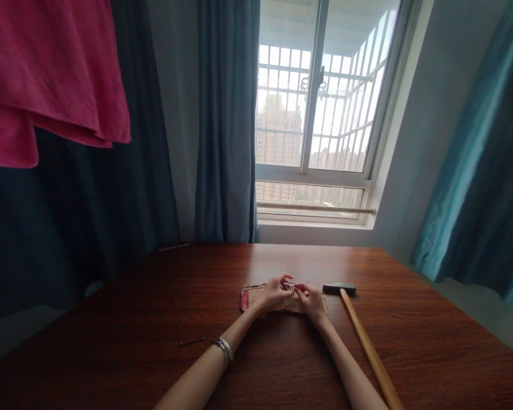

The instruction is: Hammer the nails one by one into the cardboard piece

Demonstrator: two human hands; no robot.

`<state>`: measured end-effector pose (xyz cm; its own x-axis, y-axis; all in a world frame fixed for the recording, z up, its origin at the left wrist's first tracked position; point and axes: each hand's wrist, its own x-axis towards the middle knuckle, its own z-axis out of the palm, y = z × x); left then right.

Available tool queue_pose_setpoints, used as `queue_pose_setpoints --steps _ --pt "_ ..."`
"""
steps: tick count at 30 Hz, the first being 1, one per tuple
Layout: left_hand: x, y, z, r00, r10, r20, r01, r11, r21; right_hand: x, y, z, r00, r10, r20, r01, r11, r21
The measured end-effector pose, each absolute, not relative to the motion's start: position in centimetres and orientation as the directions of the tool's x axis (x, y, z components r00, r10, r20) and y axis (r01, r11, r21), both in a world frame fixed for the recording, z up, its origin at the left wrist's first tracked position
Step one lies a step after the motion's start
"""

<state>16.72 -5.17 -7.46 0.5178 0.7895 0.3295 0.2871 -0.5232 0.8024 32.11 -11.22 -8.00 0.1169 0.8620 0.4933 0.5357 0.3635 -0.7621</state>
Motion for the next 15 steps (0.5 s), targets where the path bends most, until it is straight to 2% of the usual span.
queue_pose_setpoints --steps 5,15 --pt "16.80 -5.42 -6.82 0.514 0.811 0.279 0.337 -0.490 0.804 32.19 -11.22 -8.01 0.096 0.870 0.484 0.532 0.367 -0.764" --pt "16.92 -5.36 -6.55 0.508 0.806 0.304 0.300 -0.496 0.815 32.19 -11.26 -8.20 0.063 0.864 0.499 0.532 0.394 -0.750"
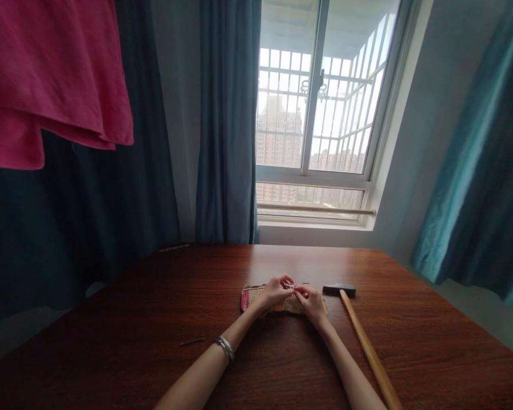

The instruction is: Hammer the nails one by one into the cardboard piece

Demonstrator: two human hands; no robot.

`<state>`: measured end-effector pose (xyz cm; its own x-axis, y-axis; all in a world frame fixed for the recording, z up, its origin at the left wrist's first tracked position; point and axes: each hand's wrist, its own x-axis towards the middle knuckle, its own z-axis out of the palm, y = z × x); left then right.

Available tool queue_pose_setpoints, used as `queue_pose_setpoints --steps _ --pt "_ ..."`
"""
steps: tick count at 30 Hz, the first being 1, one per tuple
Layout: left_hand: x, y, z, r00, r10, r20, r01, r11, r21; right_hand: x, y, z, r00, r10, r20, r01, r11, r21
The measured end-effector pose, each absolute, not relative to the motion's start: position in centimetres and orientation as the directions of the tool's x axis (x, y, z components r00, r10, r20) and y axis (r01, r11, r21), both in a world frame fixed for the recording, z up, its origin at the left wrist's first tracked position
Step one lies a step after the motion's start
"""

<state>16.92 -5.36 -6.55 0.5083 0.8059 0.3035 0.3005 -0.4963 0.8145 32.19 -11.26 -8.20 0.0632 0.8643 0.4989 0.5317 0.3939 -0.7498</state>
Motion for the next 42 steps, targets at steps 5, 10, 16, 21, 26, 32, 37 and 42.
queue_pose_setpoints --steps 5,10,16,21,26,32,37,42 --pt "17.3 -5.6 -6.4 0.507 0.794 0.335 0.323 -0.535 0.780 32.3 -11.2 -8.3 0.054 0.861 0.505 0.542 0.400 -0.739" --pt "17.5 -5.5 -6.5 0.505 0.780 0.369 0.347 -0.575 0.741 32.4 -11.1 -8.5 0.049 0.861 0.506 0.545 0.401 -0.736" --pt "17.7 -5.4 -6.6 0.493 0.807 0.326 0.407 -0.545 0.733 32.4 -11.0 -8.6 0.042 0.861 0.507 0.541 0.407 -0.736" --pt "17.7 -5.6 -6.5 0.487 0.815 0.314 0.421 -0.534 0.733 32.4 -11.0 -8.7 0.048 0.863 0.503 0.538 0.402 -0.741" --pt "17.7 -5.7 -6.5 0.483 0.812 0.328 0.399 -0.538 0.743 32.3 -11.5 -8.4 0.070 0.875 0.478 0.542 0.369 -0.755" --pt "17.6 -5.7 -6.6 0.461 0.829 0.316 0.401 -0.512 0.759 34.2 -13.2 -6.3 0.147 0.882 0.448 0.575 0.292 -0.764" --pt "17.7 -5.7 -6.5 0.447 0.842 0.302 0.430 -0.498 0.753 38.4 -17.7 -5.2 0.263 0.866 0.425 0.843 0.009 -0.539" --pt "17.6 -5.9 -6.3 0.442 0.846 0.298 0.427 -0.491 0.759 41.9 -23.2 -6.1 0.464 0.851 0.245 0.882 -0.418 -0.217"
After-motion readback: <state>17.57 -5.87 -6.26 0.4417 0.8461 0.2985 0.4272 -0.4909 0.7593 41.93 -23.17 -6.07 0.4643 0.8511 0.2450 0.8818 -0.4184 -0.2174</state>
